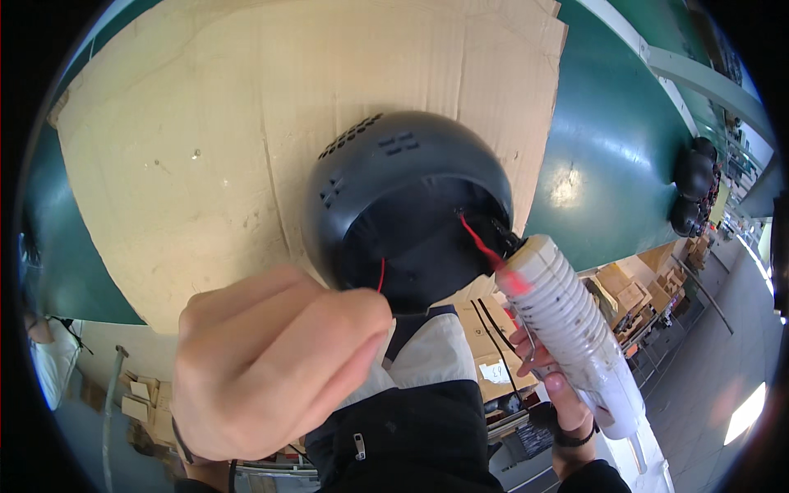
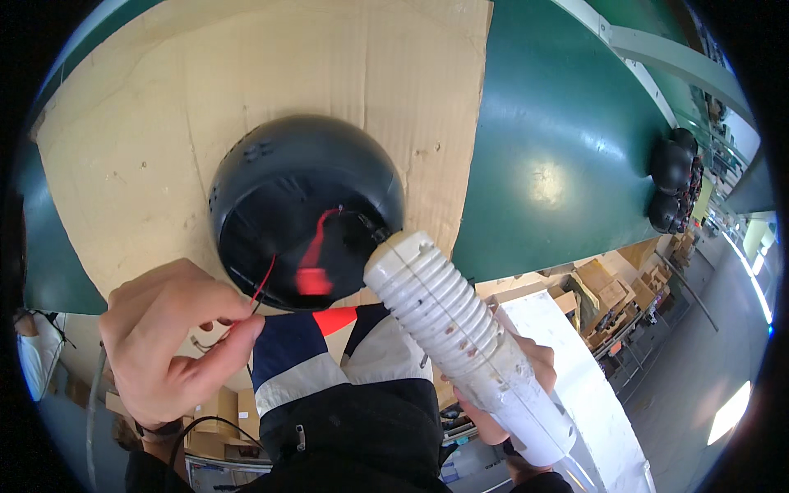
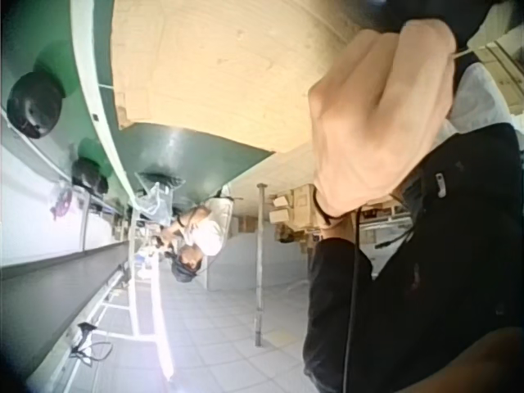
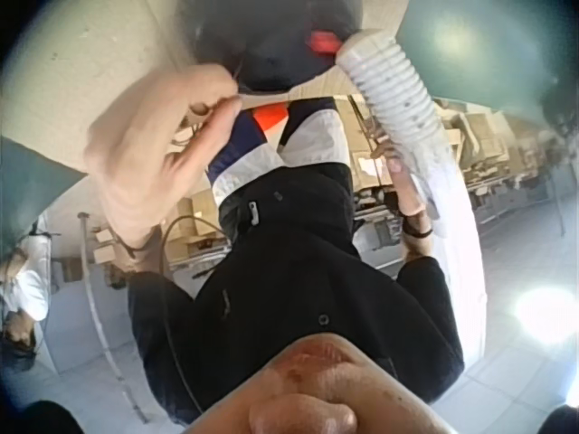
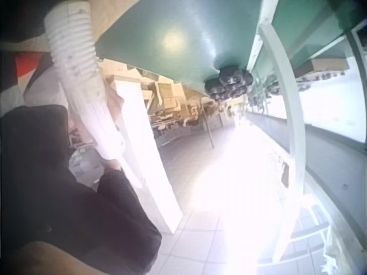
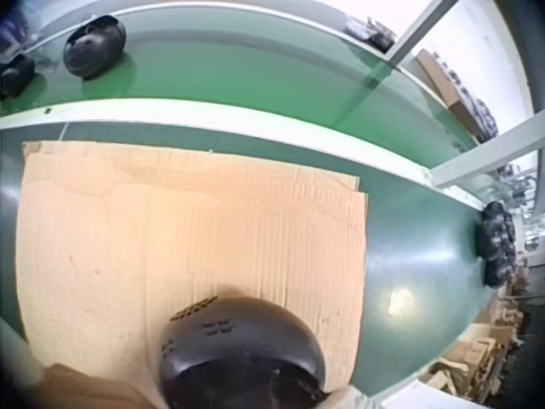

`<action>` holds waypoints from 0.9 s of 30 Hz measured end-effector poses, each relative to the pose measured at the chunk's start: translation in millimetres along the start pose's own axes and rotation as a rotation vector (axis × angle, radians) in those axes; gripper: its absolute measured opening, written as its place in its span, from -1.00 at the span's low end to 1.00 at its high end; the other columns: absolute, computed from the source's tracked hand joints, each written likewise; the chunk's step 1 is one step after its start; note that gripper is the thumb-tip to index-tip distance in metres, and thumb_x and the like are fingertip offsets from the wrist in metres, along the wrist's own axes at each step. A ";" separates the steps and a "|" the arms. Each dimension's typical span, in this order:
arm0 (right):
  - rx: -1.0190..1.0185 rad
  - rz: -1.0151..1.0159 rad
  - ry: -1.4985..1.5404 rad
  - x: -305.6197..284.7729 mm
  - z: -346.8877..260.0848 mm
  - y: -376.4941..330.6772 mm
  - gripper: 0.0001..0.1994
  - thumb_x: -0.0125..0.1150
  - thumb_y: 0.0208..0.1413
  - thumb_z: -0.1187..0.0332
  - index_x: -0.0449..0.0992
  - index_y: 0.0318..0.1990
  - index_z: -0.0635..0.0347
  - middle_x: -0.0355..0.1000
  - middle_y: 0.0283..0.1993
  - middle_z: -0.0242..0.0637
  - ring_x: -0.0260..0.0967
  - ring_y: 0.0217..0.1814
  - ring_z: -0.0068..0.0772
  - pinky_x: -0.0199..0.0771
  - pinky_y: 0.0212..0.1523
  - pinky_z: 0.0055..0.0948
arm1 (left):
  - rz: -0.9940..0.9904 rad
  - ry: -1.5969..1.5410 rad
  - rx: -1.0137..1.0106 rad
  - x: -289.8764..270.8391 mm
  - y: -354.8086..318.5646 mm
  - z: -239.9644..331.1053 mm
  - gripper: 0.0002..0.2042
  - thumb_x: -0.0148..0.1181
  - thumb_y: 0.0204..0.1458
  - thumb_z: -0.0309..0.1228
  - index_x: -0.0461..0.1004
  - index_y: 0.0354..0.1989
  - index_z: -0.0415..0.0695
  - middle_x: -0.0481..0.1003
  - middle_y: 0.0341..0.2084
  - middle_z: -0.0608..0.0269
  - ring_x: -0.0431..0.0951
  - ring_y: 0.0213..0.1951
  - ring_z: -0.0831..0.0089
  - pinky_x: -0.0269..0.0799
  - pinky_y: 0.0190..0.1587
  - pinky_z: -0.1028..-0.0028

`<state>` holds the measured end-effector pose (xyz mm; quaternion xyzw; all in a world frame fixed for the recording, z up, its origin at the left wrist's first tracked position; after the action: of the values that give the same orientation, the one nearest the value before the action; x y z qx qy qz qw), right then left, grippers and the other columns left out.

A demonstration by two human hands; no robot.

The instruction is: Applying hot glue to wires and connectors inside plastic electronic component housings.

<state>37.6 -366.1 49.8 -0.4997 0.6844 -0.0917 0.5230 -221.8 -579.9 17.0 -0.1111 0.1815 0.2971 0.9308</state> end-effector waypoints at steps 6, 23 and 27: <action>0.014 -0.052 0.367 10.2 -15.4 -13.2 -0.32 0.44 0.09 0.07 0.31 0.18 0.40 0.53 0.03 0.09 0.58 -0.06 -0.16 0.64 -0.10 -0.28 | 0.054 0.088 -0.031 3.9 -6.8 -1.8 -0.71 0.41 -0.22 -0.75 0.62 -0.25 -0.29 0.55 -0.55 0.12 0.56 -0.55 0.28 0.43 -0.50 0.44; -0.376 -0.480 -0.092 -20.8 -81.0 31.9 -0.24 0.53 -0.03 -0.11 0.42 -0.02 0.50 0.58 -0.25 -0.07 0.58 -0.30 -0.34 0.60 -0.27 -0.38 | 0.307 0.168 0.336 37.8 -42.7 -6.8 -0.69 0.33 -0.47 -0.60 0.61 -0.41 -0.43 0.55 -0.38 0.02 0.57 -0.41 0.24 0.54 -0.42 0.47; -0.556 -0.411 -0.258 -25.2 -93.4 36.6 -0.33 0.51 -0.13 -0.02 0.47 -0.05 0.40 0.54 -0.22 -0.11 0.55 -0.26 -0.27 0.56 -0.24 -0.33 | 0.325 0.159 0.335 38.0 -44.1 -8.6 -0.69 0.32 -0.47 -0.57 0.60 -0.41 -0.43 0.55 -0.38 0.02 0.57 -0.39 0.24 0.55 -0.40 0.46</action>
<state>-60.5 -365.8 82.5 -0.7573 0.4968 0.0584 0.4199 -169.2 -598.3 -1.8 0.0524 0.3163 0.3990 0.8591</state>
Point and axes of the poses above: each hand's wrist, its own y-axis towards the middle knuckle, its own x-axis out of the palm, z = x × y, the point moved 4 cm from there along y, towards the middle knuckle
